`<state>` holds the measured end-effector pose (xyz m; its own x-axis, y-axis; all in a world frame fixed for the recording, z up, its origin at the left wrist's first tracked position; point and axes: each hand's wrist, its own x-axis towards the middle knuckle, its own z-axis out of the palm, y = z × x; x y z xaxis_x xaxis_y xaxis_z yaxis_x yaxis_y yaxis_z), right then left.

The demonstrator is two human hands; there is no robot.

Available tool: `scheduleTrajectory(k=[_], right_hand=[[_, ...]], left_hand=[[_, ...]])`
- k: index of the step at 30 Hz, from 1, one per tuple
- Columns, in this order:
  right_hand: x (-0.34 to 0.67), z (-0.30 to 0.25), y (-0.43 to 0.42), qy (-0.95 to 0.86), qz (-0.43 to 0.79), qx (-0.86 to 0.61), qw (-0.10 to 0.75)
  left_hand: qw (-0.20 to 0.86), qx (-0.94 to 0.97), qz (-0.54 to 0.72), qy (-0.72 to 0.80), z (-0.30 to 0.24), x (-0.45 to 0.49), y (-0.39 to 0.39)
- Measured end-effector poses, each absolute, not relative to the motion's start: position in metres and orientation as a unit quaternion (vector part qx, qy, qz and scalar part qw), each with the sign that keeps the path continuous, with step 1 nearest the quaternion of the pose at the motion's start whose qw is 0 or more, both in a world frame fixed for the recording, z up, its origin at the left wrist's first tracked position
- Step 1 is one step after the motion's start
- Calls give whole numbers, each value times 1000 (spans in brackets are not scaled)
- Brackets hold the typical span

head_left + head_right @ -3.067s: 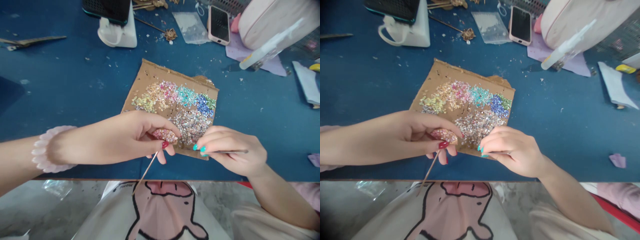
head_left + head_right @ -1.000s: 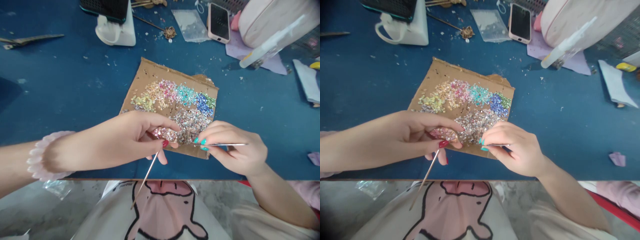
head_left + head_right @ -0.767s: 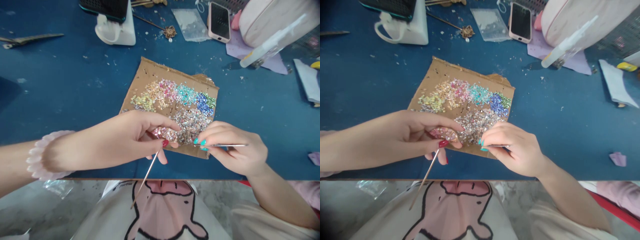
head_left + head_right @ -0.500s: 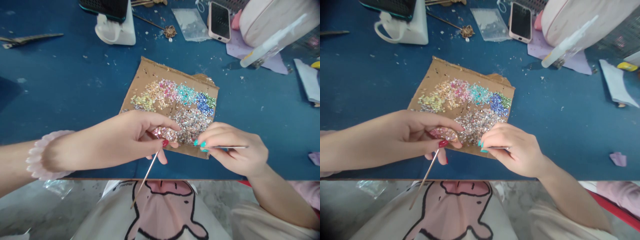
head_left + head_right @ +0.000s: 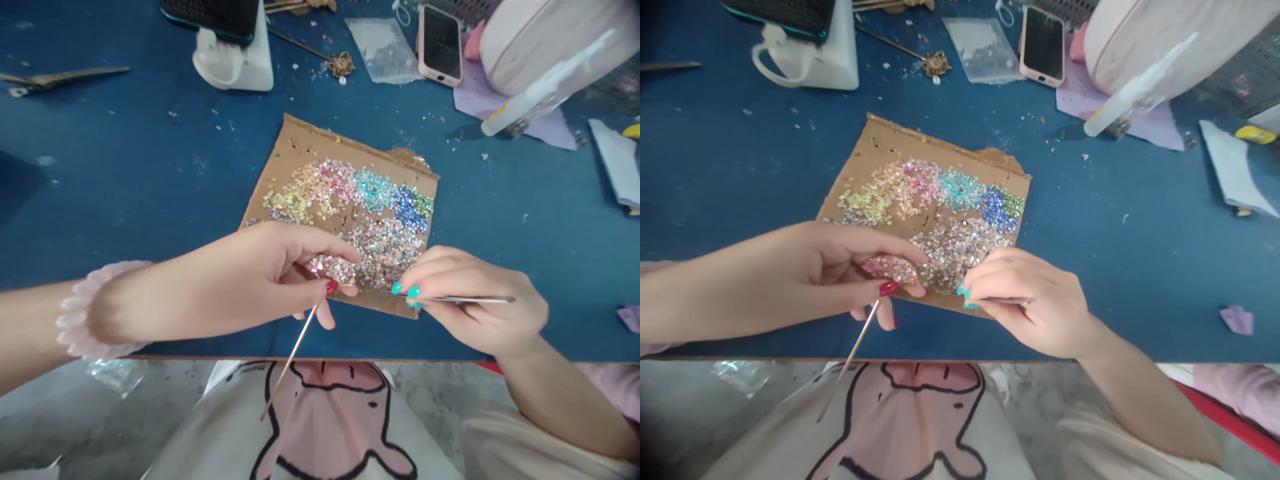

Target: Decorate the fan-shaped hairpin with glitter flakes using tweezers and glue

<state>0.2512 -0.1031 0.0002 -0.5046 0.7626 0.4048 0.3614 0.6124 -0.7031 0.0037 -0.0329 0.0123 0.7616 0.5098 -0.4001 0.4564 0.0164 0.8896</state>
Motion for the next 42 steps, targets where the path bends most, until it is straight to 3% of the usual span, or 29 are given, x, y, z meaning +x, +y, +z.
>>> scheduleTrajectory(k=[5,13,23,42], right_hand=[[250,3,-104,-811,239,-329,422],[243,8,-106,-809,199,-340,436],[238,7,-106,-816,214,-358,399],[238,6,-106,-825,196,-343,405]], left_hand=[[623,710,-8,327,14,6,-33],[633,704,1,322,17,10,-37],[624,711,-26,325,19,13,-37],[630,711,-6,312,22,14,-38]])
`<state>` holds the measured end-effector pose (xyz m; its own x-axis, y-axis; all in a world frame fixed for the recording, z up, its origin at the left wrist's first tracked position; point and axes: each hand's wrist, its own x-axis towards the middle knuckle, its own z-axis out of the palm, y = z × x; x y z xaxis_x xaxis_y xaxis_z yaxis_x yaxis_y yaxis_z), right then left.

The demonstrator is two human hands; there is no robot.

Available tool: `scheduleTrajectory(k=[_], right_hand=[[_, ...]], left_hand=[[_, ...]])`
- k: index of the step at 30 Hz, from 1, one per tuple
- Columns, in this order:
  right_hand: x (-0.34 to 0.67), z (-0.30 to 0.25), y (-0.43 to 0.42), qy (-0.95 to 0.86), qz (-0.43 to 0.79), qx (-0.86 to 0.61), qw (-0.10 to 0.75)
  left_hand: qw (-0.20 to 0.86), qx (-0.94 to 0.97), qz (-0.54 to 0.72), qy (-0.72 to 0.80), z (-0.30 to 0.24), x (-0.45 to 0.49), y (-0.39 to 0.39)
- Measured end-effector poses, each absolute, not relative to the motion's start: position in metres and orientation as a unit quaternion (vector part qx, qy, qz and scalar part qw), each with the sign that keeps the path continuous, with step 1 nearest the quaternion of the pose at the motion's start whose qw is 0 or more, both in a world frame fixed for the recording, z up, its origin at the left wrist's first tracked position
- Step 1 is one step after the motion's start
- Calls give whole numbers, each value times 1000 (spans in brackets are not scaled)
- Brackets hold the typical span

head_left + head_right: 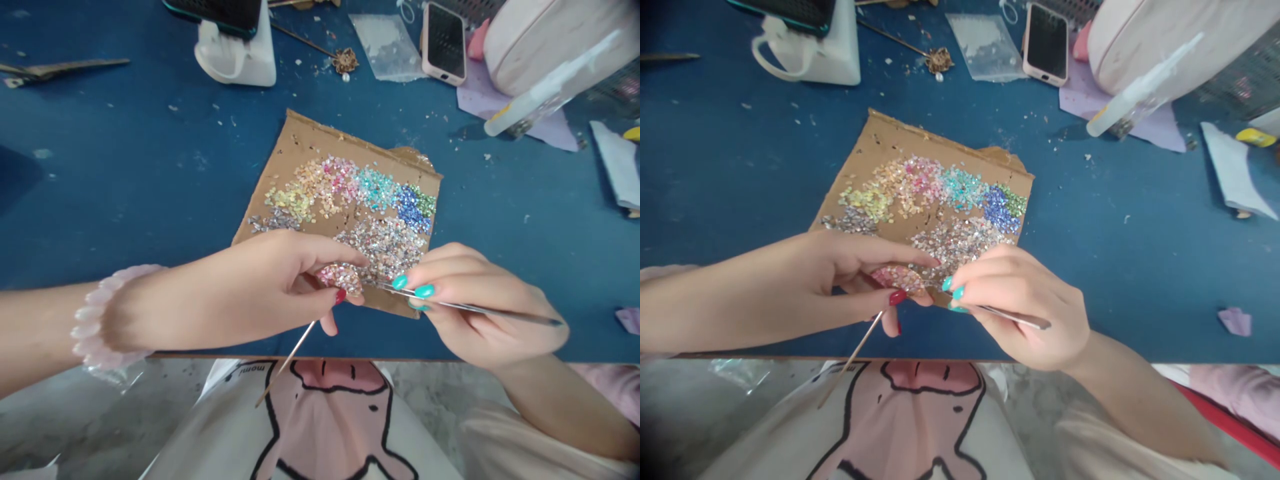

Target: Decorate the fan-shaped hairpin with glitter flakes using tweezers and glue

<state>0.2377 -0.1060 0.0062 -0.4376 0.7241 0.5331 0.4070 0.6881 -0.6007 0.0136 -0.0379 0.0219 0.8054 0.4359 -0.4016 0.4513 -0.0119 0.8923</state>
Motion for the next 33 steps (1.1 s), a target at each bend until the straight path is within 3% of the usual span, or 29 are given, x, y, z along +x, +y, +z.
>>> scheduleTrajectory(k=[11,19,33], right_hand=[[229,0,-104,-709,281,-431,482],[228,1,-107,-663,328,-499,451],[226,-2,-105,-631,389,-489,460]], left_hand=[[636,722,23,271,12,12,-37],[604,741,43,290,17,13,-41],[590,762,43,262,13,11,-39]])
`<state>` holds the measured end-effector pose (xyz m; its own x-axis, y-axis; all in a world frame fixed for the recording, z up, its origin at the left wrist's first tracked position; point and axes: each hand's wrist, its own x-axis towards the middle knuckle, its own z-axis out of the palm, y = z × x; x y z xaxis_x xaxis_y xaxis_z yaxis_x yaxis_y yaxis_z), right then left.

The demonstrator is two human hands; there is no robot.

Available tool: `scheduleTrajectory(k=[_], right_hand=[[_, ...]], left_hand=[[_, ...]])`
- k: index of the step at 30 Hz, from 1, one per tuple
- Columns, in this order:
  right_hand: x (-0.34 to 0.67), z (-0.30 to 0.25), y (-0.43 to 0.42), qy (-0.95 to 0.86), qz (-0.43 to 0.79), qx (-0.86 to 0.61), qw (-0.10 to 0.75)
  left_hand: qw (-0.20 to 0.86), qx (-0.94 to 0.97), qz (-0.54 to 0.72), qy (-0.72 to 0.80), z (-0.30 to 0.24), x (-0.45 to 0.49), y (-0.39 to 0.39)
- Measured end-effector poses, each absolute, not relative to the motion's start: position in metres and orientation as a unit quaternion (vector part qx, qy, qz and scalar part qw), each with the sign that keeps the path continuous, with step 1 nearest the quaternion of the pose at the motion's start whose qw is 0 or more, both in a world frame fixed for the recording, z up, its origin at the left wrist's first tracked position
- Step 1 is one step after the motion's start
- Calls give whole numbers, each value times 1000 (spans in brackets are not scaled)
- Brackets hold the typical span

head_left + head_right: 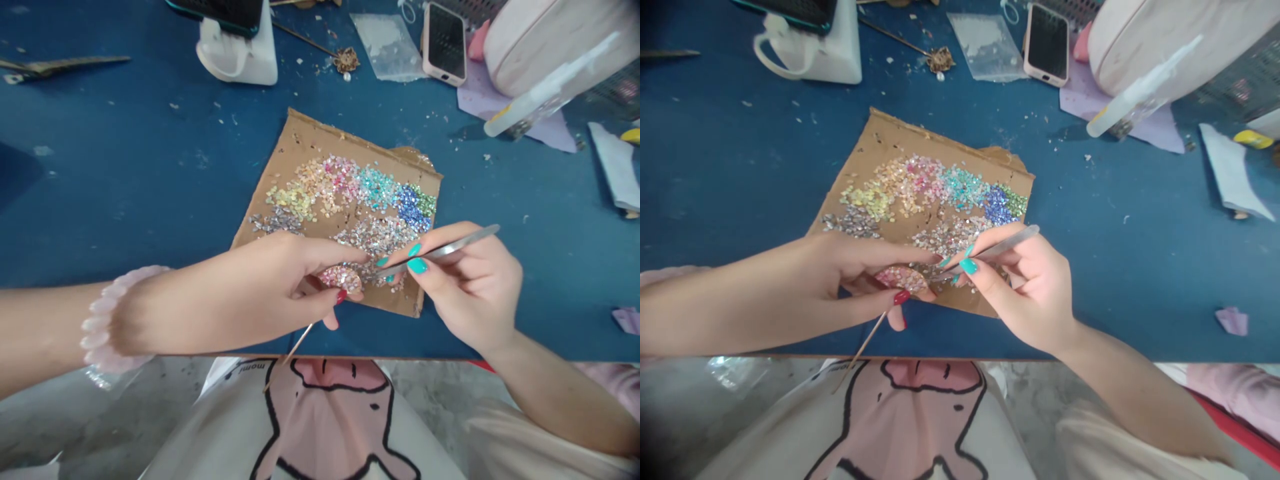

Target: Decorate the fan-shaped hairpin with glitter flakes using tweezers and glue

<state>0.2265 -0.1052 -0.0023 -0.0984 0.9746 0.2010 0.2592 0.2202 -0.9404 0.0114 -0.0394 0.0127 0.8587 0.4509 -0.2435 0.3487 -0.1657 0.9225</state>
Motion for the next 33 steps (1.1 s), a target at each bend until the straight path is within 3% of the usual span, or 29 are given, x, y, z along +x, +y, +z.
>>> scheduleTrajectory(k=[33], right_hand=[[221,-1,-105,-638,379,-496,450]], left_hand=[[553,792,61,250,8,13,-38]])
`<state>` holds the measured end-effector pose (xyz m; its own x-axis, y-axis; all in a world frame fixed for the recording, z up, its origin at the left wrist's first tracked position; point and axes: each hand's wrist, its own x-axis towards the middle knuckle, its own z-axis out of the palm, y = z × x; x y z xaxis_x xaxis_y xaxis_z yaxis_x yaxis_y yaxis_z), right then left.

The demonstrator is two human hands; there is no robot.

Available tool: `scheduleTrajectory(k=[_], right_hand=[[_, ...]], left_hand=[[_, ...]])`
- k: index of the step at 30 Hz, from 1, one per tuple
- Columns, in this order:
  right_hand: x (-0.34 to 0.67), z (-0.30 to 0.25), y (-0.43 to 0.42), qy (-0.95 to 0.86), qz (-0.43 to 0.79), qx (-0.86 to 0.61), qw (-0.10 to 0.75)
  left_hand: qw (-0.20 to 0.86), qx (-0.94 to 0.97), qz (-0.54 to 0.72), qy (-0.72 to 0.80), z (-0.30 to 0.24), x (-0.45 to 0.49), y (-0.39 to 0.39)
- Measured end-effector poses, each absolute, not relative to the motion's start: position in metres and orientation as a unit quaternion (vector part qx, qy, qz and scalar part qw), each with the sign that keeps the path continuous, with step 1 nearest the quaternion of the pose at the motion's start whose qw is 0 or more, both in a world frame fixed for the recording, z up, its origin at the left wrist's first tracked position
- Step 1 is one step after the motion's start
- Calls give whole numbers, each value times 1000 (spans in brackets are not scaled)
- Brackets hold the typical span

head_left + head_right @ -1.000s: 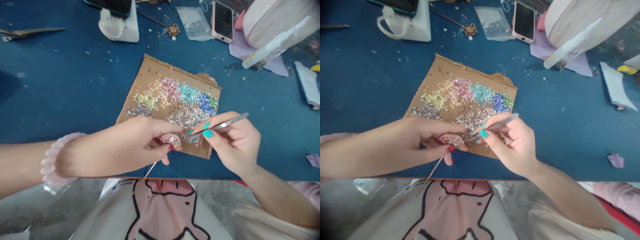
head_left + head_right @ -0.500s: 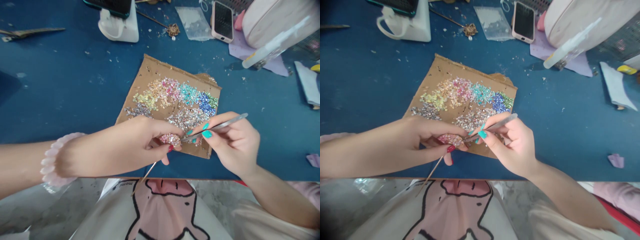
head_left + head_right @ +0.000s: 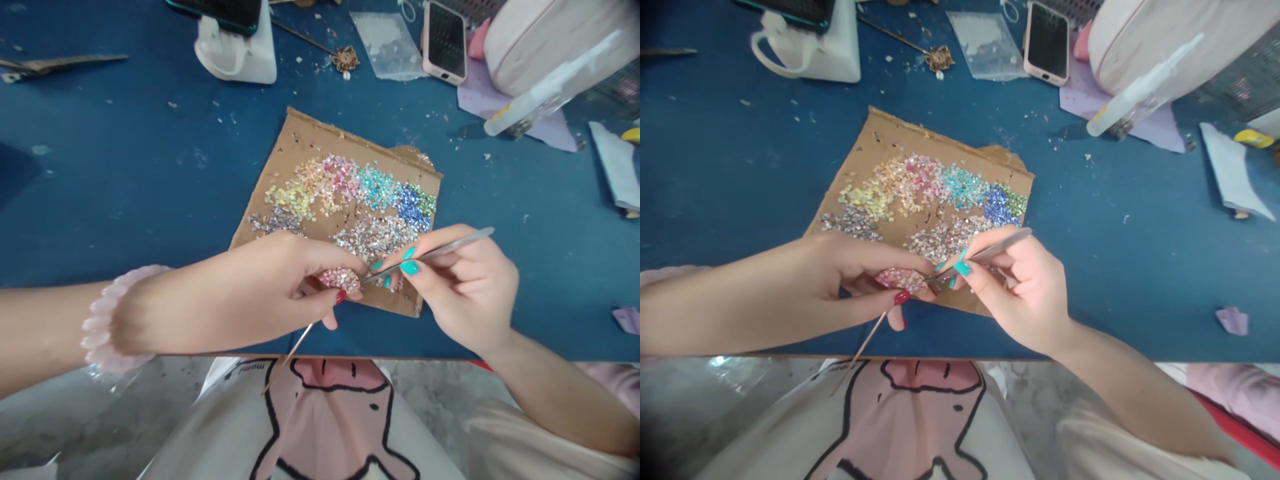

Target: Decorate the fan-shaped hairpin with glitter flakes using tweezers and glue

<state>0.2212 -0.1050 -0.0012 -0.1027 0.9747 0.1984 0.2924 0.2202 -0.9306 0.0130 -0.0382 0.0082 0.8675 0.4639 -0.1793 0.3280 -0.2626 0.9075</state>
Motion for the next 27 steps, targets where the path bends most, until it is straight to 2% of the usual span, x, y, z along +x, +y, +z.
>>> scheduleTrajectory(k=[19,27], right_hand=[[218,-2,-107,-656,351,-491,453],[219,-1,-106,-639,377,-476,472]], left_hand=[[530,808,64,250,5,11,-39],[564,788,73,237,9,11,-38]])
